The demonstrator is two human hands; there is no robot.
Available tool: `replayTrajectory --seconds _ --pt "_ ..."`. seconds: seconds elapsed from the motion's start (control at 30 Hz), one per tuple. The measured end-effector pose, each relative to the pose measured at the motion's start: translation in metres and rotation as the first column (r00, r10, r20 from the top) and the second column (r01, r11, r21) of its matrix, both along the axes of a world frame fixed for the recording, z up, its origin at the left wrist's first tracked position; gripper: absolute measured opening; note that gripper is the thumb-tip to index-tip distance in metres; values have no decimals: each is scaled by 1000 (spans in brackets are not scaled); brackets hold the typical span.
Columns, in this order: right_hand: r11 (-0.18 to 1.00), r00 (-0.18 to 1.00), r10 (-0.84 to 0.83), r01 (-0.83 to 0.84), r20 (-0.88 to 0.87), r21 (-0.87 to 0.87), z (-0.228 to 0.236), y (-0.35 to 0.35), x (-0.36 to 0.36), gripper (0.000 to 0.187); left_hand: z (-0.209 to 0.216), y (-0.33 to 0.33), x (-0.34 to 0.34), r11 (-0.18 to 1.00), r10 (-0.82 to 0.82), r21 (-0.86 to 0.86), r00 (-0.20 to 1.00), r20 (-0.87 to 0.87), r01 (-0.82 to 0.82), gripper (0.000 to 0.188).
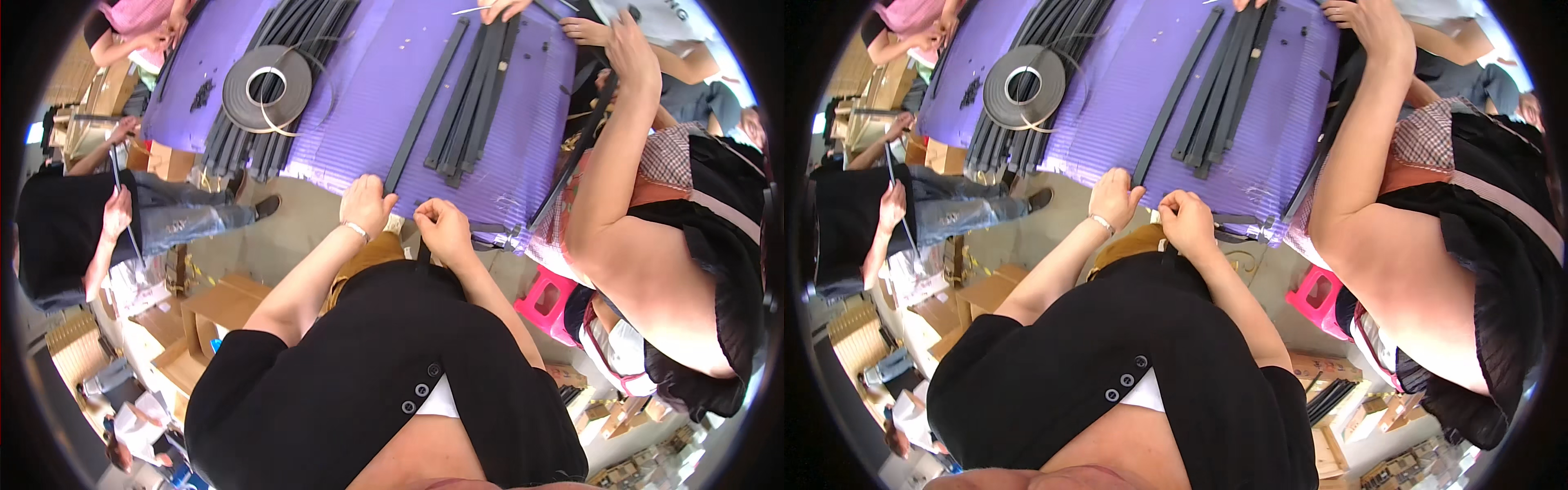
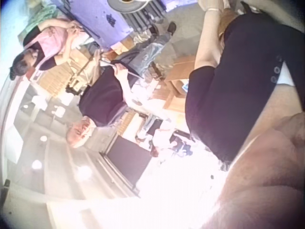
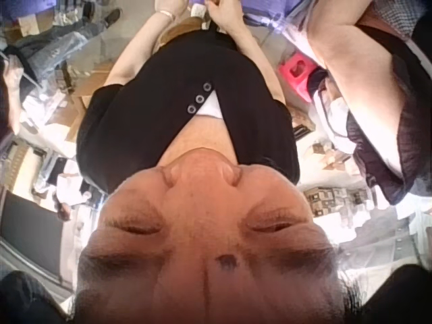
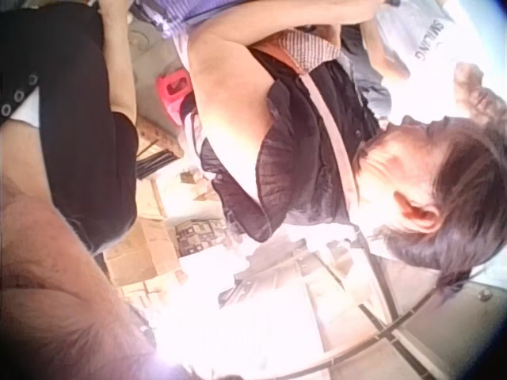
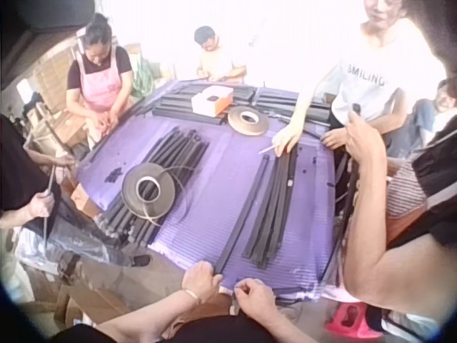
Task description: The person attaches small caps onto the ends of metal bars by hand on a workbench.
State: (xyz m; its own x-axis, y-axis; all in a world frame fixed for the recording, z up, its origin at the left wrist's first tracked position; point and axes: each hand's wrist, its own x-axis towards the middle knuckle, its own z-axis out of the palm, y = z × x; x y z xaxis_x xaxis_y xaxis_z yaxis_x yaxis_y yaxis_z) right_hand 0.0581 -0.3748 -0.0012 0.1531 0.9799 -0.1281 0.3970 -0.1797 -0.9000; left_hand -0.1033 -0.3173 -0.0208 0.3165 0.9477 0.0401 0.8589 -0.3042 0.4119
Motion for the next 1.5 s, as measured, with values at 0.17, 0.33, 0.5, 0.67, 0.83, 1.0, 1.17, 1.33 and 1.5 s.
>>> replayTrajectory --seconds 0.17,0.33,0.5,0.67,0.83,1.0,1.17,1.33,1.5 --pt "1000 1000 5 -5 5 -4 7 -9 5 8 0 -2 2 999 28 24 989 -142 -25 26" --pt "999 999 -5 4 -39 -42 1 -15 6 9 12 0 13 997 42 -45 967 -251 -55 27" --pt "999 1000 15 -14 22 -38 9 -24 9 10 18 0 13 991 29 -113 938 -345 -72 28" --pt "999 1000 12 -11 25 -40 -2 -29 10 10 7 2 17 993 77 -58 929 -363 -105 28" --pt "1000 1000 3 -3 -12 -12 4 -33 3 11 10 2 17 994 62 -62 914 -402 -95 31" --pt "1000 1000 -10 10 -20 -14 4 -40 6 12 21 0 14 998 -18 -54 880 -474 -9 33" --pt "1000 999 -27 27 -21 5 -2 -46 4 11 14 3 14 993 -59 -117 874 -481 3 33" --pt "999 998 -35 35 -45 -7 -10 -46 -2 11 8 0 17 991 27 -109 907 -419 -79 33" --pt "999 996 -37 37 -87 1 -4 -48 1 11 19 -4 15 993 62 -66 908 -413 -97 36"
